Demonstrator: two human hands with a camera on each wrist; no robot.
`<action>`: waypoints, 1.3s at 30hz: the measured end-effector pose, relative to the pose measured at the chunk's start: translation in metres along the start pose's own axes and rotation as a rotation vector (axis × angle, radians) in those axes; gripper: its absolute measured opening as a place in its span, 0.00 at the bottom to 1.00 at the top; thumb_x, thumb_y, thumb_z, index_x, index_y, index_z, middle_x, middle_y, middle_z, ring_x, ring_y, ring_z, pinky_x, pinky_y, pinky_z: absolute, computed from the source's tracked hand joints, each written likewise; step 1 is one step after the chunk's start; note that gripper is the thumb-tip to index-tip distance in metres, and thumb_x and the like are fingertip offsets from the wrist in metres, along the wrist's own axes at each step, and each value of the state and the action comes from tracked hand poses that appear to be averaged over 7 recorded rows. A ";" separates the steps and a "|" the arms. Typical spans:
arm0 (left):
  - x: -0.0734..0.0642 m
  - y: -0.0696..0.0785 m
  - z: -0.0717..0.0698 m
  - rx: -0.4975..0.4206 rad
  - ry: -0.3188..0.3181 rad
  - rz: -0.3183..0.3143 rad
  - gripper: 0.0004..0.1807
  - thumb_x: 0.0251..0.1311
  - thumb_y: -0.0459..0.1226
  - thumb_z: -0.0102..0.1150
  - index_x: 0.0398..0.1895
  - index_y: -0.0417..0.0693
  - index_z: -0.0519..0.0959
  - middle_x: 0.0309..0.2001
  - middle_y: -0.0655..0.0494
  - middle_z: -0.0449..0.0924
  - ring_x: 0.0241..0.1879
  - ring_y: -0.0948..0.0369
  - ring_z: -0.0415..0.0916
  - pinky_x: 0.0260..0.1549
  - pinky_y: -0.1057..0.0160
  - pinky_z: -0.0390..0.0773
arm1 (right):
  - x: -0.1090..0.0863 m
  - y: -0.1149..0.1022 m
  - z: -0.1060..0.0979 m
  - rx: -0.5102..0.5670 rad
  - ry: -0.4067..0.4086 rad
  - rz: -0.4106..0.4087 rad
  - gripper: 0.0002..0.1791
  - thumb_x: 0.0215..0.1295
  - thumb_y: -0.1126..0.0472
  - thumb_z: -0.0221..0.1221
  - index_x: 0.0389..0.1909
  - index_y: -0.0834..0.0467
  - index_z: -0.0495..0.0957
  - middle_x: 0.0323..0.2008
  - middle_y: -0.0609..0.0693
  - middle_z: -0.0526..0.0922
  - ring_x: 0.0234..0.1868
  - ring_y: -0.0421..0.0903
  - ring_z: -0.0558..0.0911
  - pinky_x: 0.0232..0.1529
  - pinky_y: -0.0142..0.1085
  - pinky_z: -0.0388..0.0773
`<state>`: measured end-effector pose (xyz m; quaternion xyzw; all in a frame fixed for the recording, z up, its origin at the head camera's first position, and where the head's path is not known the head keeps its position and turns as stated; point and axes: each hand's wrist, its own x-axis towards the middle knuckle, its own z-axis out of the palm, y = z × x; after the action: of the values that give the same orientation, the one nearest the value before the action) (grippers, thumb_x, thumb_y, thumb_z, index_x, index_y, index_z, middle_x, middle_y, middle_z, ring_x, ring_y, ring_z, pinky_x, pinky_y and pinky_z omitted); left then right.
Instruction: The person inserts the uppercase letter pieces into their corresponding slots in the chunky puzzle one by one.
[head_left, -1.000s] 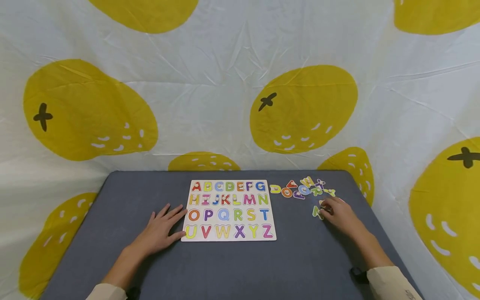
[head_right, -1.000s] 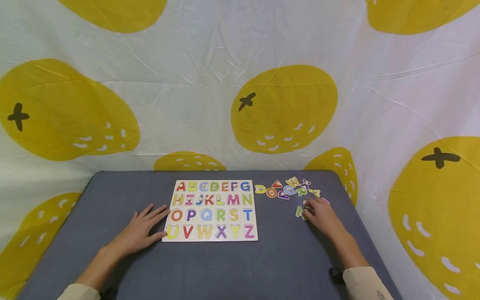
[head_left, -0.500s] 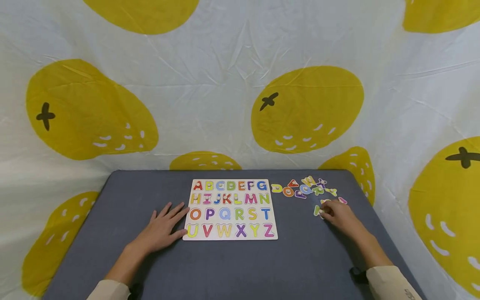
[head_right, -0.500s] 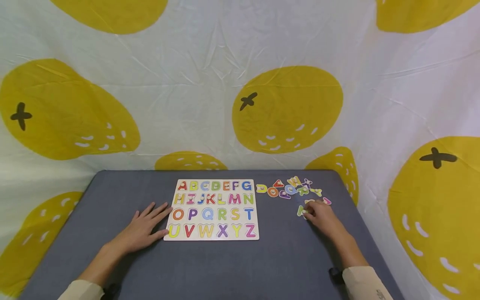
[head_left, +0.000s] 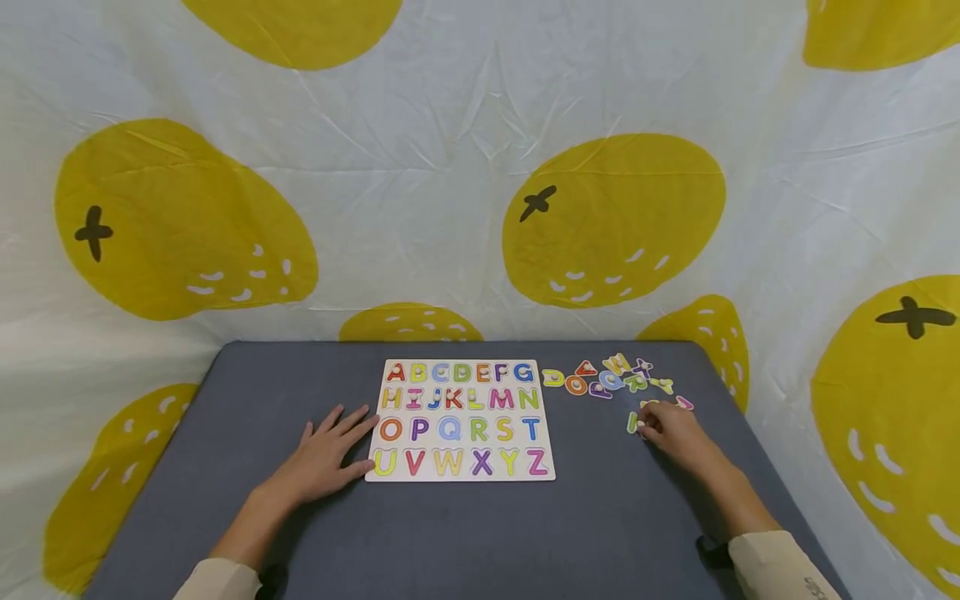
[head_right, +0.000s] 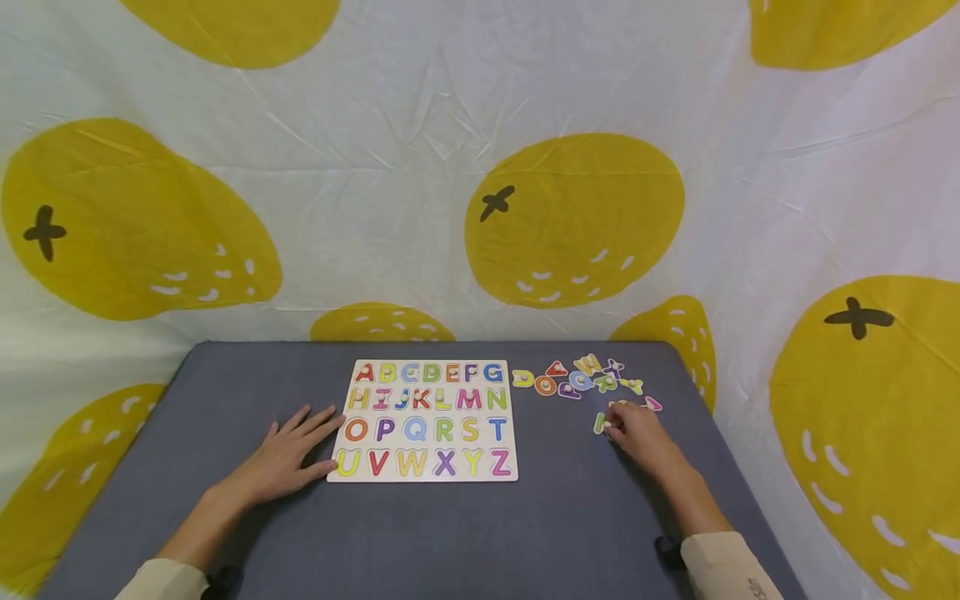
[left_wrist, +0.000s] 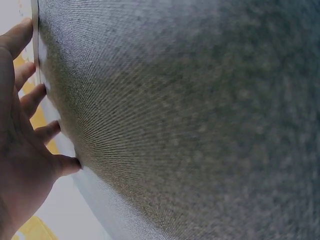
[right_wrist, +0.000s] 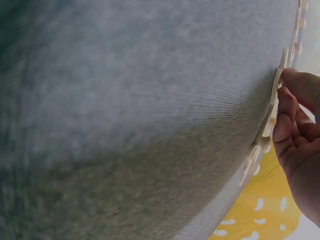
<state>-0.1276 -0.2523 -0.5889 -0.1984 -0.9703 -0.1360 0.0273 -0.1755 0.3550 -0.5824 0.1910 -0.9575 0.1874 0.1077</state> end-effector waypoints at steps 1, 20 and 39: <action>0.000 0.000 0.000 -0.003 -0.001 0.001 0.41 0.66 0.60 0.61 0.79 0.60 0.65 0.80 0.52 0.62 0.78 0.35 0.54 0.62 0.17 0.54 | 0.000 -0.001 -0.001 -0.006 0.000 -0.002 0.07 0.59 0.68 0.72 0.35 0.61 0.83 0.28 0.45 0.80 0.29 0.38 0.76 0.31 0.35 0.77; 0.003 0.000 -0.002 -0.058 -0.020 -0.030 0.43 0.62 0.60 0.67 0.78 0.61 0.67 0.79 0.52 0.63 0.78 0.34 0.53 0.61 0.15 0.52 | 0.040 -0.054 0.017 0.041 0.022 -0.115 0.06 0.58 0.69 0.71 0.32 0.59 0.83 0.26 0.45 0.80 0.28 0.38 0.77 0.32 0.35 0.77; 0.005 0.001 -0.002 -0.075 -0.020 -0.024 0.43 0.60 0.58 0.69 0.77 0.59 0.68 0.78 0.50 0.64 0.78 0.33 0.53 0.60 0.14 0.52 | 0.102 -0.126 0.047 0.013 -0.111 -0.107 0.03 0.64 0.63 0.67 0.37 0.58 0.85 0.29 0.46 0.78 0.31 0.41 0.73 0.35 0.35 0.74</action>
<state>-0.1316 -0.2502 -0.5858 -0.1892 -0.9670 -0.1705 0.0083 -0.2229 0.1953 -0.5566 0.2525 -0.9492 0.1768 0.0629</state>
